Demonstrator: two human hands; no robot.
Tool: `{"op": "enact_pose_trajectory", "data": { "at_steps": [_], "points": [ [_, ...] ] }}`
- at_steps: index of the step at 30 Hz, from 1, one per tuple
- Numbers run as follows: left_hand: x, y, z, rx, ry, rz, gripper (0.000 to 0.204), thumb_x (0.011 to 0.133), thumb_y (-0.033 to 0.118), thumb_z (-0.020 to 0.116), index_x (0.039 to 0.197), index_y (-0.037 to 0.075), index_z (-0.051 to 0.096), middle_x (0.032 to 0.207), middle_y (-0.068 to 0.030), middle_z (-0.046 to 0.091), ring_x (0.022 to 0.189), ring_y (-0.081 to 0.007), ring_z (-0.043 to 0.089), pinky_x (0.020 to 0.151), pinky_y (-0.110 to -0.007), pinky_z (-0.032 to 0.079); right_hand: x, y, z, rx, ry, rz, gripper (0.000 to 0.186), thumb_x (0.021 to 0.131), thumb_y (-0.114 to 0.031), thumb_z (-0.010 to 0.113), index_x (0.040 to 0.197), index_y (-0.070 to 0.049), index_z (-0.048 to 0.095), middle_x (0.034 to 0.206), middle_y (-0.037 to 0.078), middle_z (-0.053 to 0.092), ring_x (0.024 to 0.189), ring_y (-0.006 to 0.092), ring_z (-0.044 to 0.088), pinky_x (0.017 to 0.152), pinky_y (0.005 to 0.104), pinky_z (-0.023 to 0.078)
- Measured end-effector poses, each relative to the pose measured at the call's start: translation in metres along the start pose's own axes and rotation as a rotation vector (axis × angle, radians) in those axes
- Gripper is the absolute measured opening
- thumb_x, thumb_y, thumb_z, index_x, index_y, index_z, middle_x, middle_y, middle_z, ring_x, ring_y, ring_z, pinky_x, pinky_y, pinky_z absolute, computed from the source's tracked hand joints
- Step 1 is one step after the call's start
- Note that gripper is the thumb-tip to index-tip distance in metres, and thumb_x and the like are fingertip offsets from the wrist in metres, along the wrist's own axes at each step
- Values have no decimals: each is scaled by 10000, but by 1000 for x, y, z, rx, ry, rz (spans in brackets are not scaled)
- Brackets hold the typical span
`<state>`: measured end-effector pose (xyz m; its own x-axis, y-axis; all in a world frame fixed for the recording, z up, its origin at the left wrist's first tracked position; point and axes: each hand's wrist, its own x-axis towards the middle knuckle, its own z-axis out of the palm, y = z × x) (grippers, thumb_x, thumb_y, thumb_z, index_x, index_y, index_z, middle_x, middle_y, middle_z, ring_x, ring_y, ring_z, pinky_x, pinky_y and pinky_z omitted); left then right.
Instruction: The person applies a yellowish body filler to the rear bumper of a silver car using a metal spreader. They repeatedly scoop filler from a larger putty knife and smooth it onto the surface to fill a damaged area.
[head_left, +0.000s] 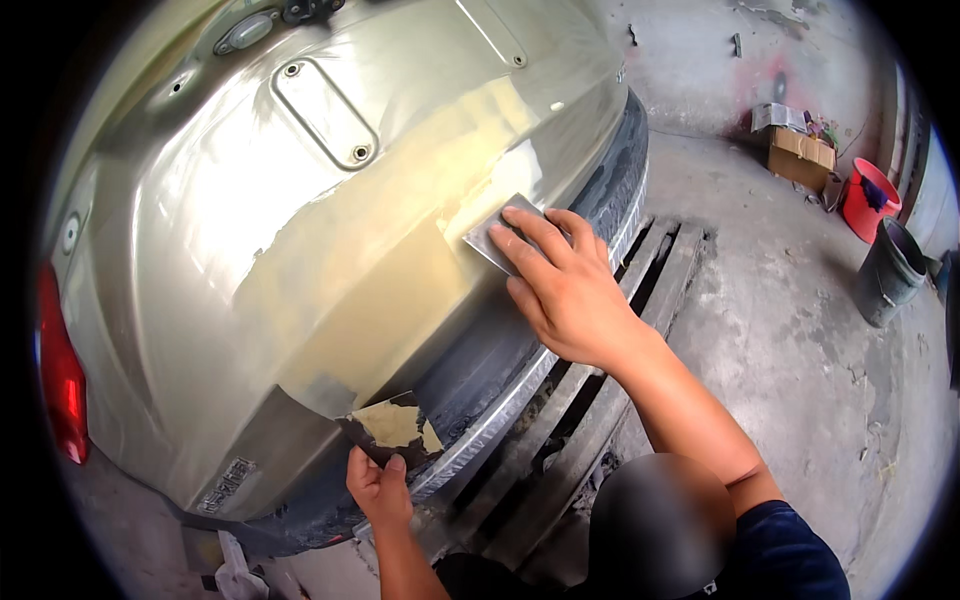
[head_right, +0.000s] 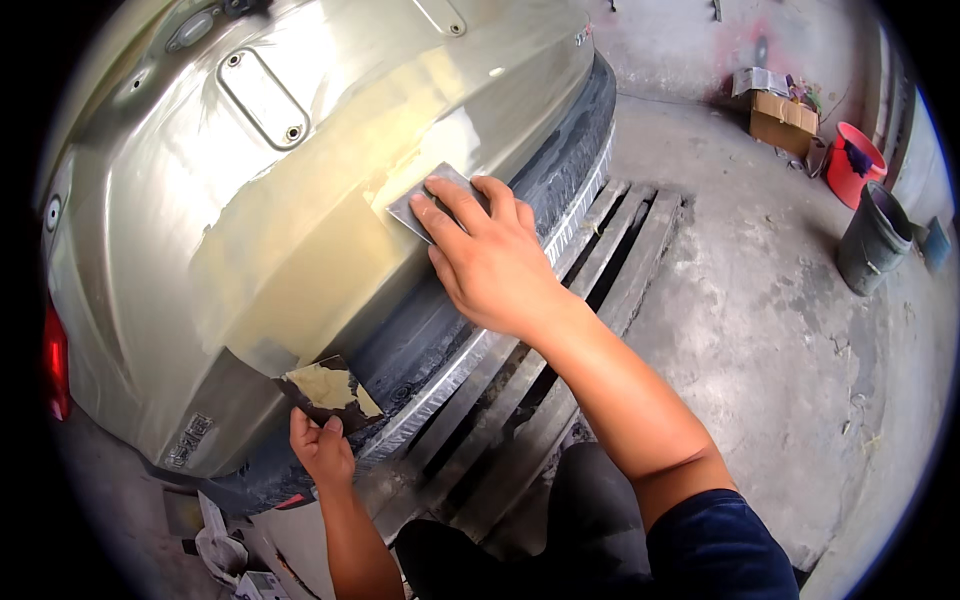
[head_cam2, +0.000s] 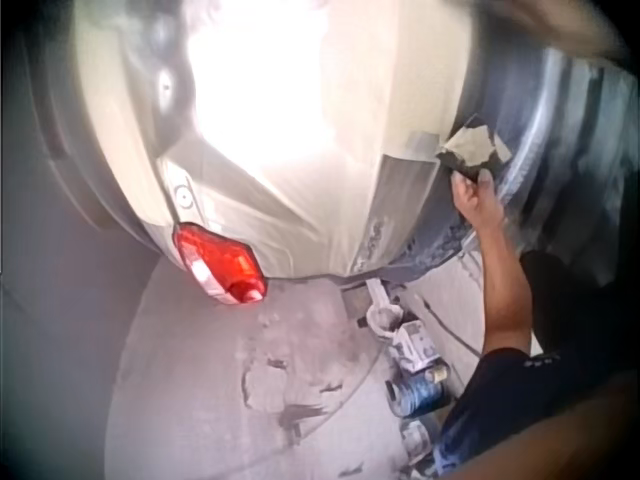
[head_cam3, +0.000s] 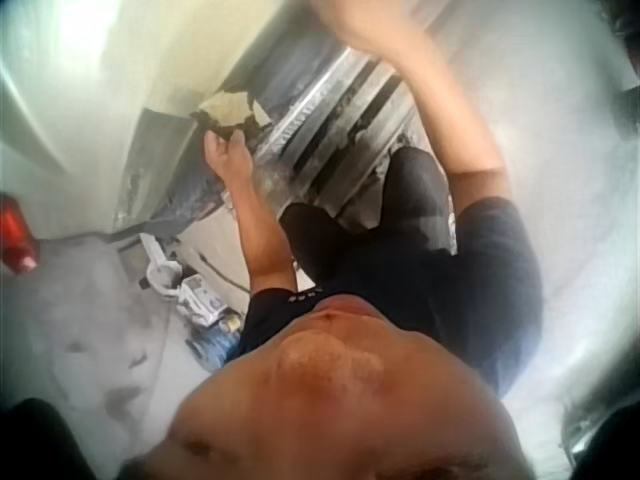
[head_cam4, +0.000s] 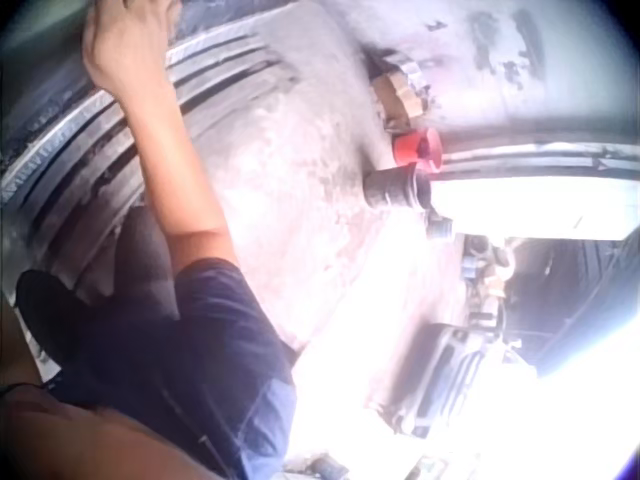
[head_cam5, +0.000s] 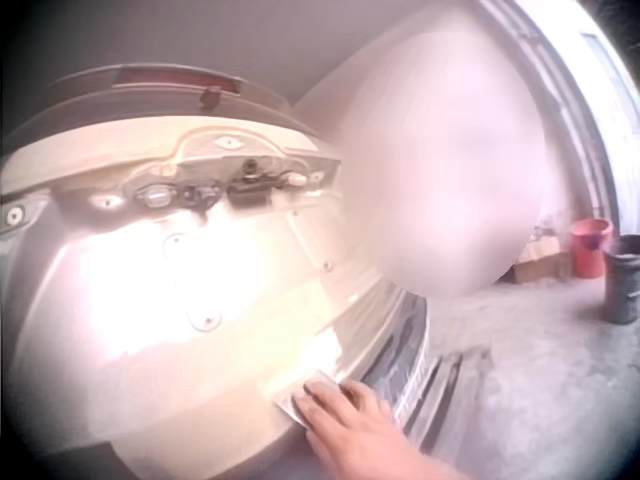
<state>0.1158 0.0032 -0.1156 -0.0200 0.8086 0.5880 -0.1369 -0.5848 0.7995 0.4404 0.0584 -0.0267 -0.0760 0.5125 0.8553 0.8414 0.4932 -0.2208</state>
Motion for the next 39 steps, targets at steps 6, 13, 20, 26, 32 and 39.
{"op": "enact_pose_trajectory", "data": {
  "at_steps": [6, 13, 20, 26, 32, 39],
  "points": [
    [-3, 2, -3, 13, 4, -26, 406, 897, -63, 623, 1299, -71, 562, 1216, -121, 684, 1095, -178, 650, 985, -310, 484, 25, -1, 10, -8, 61, -70, 518, 889, -116, 662, 1400, -88, 585, 1467, 114, 521, 1256, 473, 484, 997, 547, 437],
    [-4, 2, -6, 34, 8, -68, 441, 862, -49, 622, 1299, -57, 565, 1265, -113, 651, 1187, -204, 615, 1069, -340, 442, 33, -5, 17, -9, 83, -100, 500, 873, -117, 665, 1369, -80, 612, 1420, 106, 558, 1241, 466, 496, 977, 539, 447],
    [-5, 3, -7, 23, 0, -63, 451, 864, -62, 599, 1314, -59, 560, 1276, -112, 645, 1188, -205, 614, 1061, -335, 445, 30, -2, 10, -25, 69, -123, 490, 873, -119, 664, 1360, -82, 620, 1413, 101, 562, 1232, 464, 503, 971, 538, 451],
    [-4, 3, -7, 43, -19, -69, 464, 875, -56, 598, 1336, -58, 551, 1287, -109, 637, 1199, -203, 606, 1051, -336, 450, 33, -5, 20, 8, 75, -117, 501, 876, -107, 672, 1372, -81, 611, 1422, 107, 549, 1229, 464, 499, 979, 541, 446],
    [-7, -2, -14, 36, -53, -26, 501, 879, -43, 610, 1373, -62, 529, 1322, -112, 622, 1228, -212, 595, 1057, -334, 448, 7, -2, 33, 41, 15, -103, 553, 861, -68, 697, 1403, -84, 591, 1460, 121, 520, 1240, 474, 480, 1022, 548, 430],
    [-4, 4, 0, 17, 19, -19, 406, 899, -71, 617, 1301, -68, 565, 1247, -105, 662, 1152, -190, 626, 1033, -331, 460, -21, 5, 48, 43, -4, -85, 517, 869, -102, 695, 1379, -80, 614, 1442, 105, 541, 1243, 469, 485, 1006, 534, 434]
  ]
}}
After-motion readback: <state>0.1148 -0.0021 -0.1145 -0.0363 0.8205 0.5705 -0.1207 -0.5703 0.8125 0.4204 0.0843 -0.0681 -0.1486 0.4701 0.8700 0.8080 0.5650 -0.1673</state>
